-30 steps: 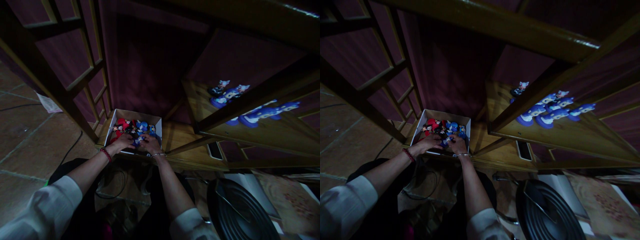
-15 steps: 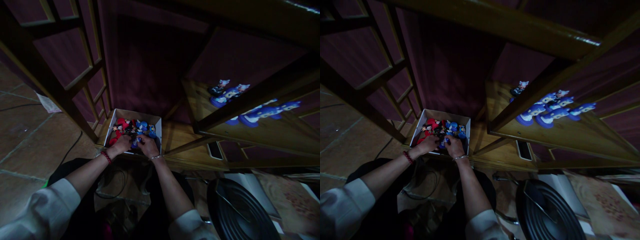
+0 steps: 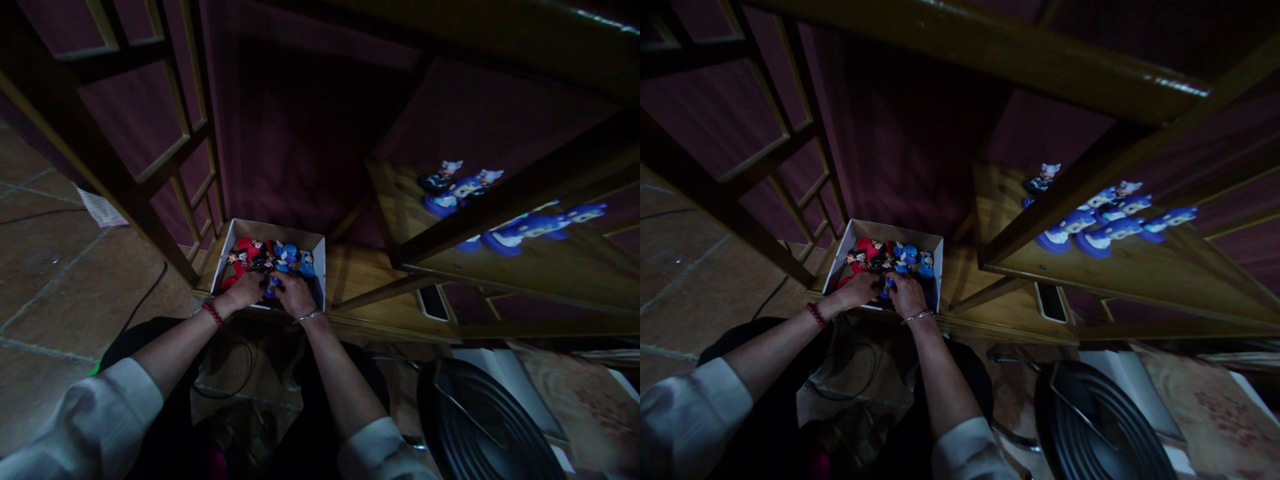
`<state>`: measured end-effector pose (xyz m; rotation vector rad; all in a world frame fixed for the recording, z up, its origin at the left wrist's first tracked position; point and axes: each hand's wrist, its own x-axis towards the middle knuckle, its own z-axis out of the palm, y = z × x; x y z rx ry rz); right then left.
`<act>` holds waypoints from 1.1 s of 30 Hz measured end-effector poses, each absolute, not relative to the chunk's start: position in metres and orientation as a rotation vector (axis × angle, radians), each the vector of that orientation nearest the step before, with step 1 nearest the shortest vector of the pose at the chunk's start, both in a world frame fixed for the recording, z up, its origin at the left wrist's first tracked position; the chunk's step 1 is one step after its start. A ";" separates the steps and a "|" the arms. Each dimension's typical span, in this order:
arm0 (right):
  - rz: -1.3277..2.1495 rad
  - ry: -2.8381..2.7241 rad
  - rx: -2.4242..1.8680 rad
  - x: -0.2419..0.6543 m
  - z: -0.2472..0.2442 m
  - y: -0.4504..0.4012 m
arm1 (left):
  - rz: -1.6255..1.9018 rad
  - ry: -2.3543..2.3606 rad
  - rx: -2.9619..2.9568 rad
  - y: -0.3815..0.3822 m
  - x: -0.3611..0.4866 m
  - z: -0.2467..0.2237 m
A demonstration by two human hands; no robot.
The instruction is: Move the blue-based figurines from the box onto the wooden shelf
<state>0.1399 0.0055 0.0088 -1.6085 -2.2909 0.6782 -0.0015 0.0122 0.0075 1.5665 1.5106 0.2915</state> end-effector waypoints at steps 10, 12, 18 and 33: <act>0.683 -2.275 -1.600 0.140 0.005 0.005 | 0.163 1.561 1.940 0.014 0.000 0.008; 0.666 -2.273 -1.648 0.139 0.004 0.006 | 0.148 1.561 1.975 0.015 0.000 0.007; 0.638 -2.317 -1.668 0.138 0.006 0.006 | 0.163 1.533 2.032 0.017 0.000 0.005; 0.635 -2.310 -1.656 0.139 0.003 0.006 | 0.125 1.529 2.076 0.018 0.001 0.005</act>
